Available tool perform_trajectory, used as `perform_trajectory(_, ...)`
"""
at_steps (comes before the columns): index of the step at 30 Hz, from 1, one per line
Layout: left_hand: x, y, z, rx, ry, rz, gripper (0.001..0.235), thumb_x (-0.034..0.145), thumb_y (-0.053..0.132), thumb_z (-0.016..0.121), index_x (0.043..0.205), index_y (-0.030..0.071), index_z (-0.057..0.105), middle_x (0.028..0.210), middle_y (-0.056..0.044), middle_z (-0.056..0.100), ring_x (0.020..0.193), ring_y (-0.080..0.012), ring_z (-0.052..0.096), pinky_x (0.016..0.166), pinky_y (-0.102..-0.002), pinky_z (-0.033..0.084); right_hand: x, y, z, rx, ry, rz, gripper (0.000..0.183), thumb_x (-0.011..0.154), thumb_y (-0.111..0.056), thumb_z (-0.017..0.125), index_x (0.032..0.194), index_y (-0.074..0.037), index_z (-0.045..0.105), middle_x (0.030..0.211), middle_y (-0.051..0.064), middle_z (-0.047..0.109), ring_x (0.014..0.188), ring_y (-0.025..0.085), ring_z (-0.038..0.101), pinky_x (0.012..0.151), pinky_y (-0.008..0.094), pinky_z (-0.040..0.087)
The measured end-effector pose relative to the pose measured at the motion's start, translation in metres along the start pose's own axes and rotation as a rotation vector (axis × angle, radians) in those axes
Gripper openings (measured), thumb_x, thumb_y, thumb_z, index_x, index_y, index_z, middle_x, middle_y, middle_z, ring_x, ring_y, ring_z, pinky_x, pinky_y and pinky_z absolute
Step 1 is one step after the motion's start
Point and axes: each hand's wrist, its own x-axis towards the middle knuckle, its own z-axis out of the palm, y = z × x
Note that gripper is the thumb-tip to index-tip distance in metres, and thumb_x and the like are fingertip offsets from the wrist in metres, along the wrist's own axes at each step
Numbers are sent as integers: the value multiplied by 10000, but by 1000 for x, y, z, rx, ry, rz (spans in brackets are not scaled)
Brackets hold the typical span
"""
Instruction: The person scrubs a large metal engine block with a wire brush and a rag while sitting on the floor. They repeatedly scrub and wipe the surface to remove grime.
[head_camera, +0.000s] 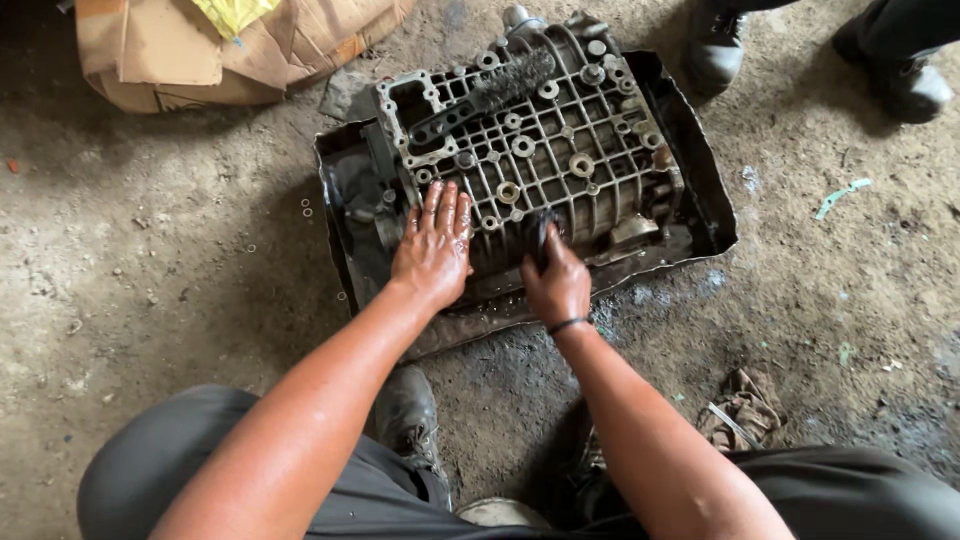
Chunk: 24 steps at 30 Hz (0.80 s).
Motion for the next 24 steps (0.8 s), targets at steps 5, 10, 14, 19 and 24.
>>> perform_trajectory(5, -5, -2, -2, -5, 0, 24, 891, 1002, 347, 523, 1597, -23, -27, 1685, -229, -80, 1553, -400, -78, 1257, -531, 63, -29, 2, -6, -46, -14, -2, 646, 881, -254, 730, 1462, -78, 508, 1078, 220, 718, 876, 420, 713, 744, 495, 577)
perform_trajectory(10, 3, -2, 6, 10, -12, 9, 834, 982, 231, 461, 1607, -13, -33, 1687, -232, -88, 1549, -398, -92, 1249, -534, 52, -38, -14, 14, 35, 80, -103, 627, 863, -218, 729, 1412, -25, 494, 1134, 238, 701, 899, 437, 708, 759, 496, 583)
perform_trajectory(14, 8, -3, 8, -6, 39, 9, 793, 953, 149, 412, 1611, -22, 4, 1696, -228, -49, 1557, -393, -56, 1251, -530, 83, -19, -23, 15, 36, 44, -46, 623, 836, -226, 755, 1374, -35, 506, 1063, 223, 722, 910, 434, 710, 780, 504, 575)
perform_trajectory(19, 3, -5, 11, -42, 73, 24, 756, 974, 174, 392, 1601, -22, 17, 1689, -216, -36, 1553, -395, -50, 1244, -539, 90, -30, -22, 1, 40, 9, -87, 756, 829, -221, 754, 1494, -62, 434, 1073, 240, 724, 888, 429, 713, 756, 493, 584)
perform_trajectory(24, 7, -5, 6, -57, 29, 21, 791, 962, 206, 415, 1597, -17, -1, 1684, -221, -58, 1549, -395, -66, 1243, -530, 82, -23, -23, 4, 73, -41, -30, 838, 790, -253, 772, 1517, -47, 409, 1010, 266, 717, 887, 444, 702, 751, 506, 574)
